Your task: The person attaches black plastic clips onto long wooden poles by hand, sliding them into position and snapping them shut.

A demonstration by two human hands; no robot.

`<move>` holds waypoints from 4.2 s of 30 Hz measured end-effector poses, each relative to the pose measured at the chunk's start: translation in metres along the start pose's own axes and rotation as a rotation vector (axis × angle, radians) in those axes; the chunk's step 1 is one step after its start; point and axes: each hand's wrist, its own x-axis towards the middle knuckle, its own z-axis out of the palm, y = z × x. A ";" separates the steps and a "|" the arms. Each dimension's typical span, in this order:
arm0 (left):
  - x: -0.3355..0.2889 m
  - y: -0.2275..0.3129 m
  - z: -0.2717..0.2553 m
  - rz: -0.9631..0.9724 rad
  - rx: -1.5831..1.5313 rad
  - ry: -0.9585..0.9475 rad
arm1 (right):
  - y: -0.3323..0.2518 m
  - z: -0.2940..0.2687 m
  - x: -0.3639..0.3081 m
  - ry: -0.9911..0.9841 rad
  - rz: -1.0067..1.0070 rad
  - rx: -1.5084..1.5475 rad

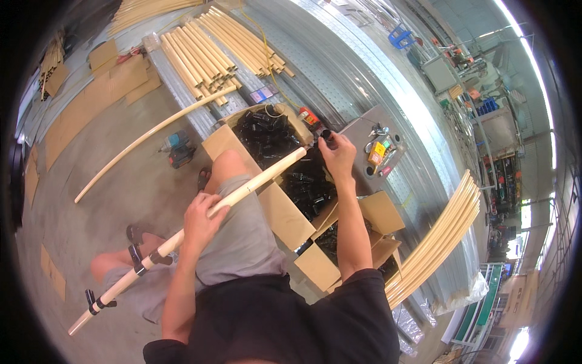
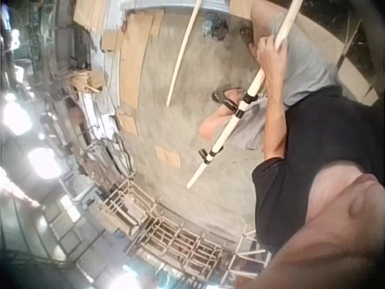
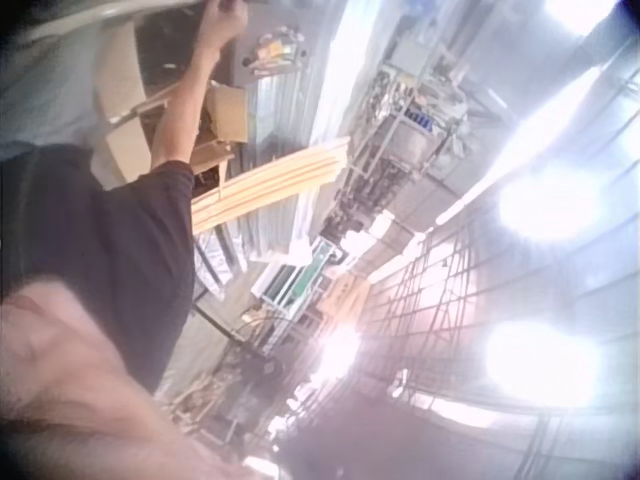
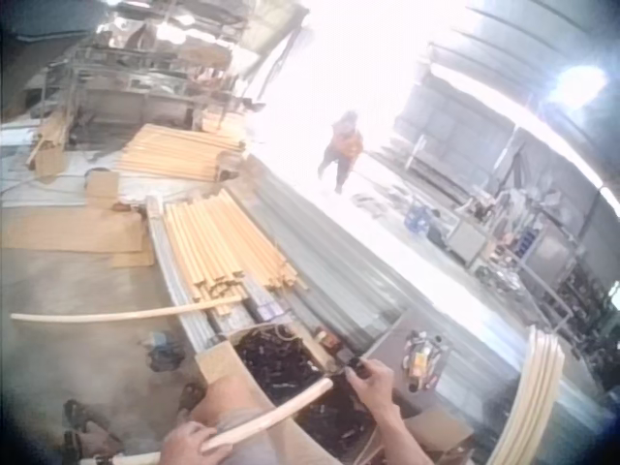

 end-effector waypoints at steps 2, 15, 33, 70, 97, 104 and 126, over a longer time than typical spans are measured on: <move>-0.001 0.004 0.000 0.006 0.040 -0.027 | -0.001 0.004 -0.005 -0.087 0.020 -0.002; -0.006 0.006 0.001 -0.017 0.085 -0.035 | -0.006 0.029 -0.012 -0.159 0.103 -0.003; -0.008 0.008 0.007 0.048 0.080 -0.001 | 0.000 0.024 0.015 -0.437 0.113 0.068; 0.012 0.011 0.012 0.128 0.174 -0.124 | -0.014 -0.003 0.036 -0.484 0.205 0.048; 0.021 0.028 0.000 0.007 0.141 -0.189 | -0.049 0.011 0.032 -0.450 0.116 -0.006; 0.024 0.033 0.003 0.105 0.164 -0.055 | -0.113 0.013 0.013 -0.487 0.089 0.161; 0.073 0.024 0.003 -0.152 -0.255 -0.412 | -0.188 0.055 0.009 -0.725 -0.113 0.010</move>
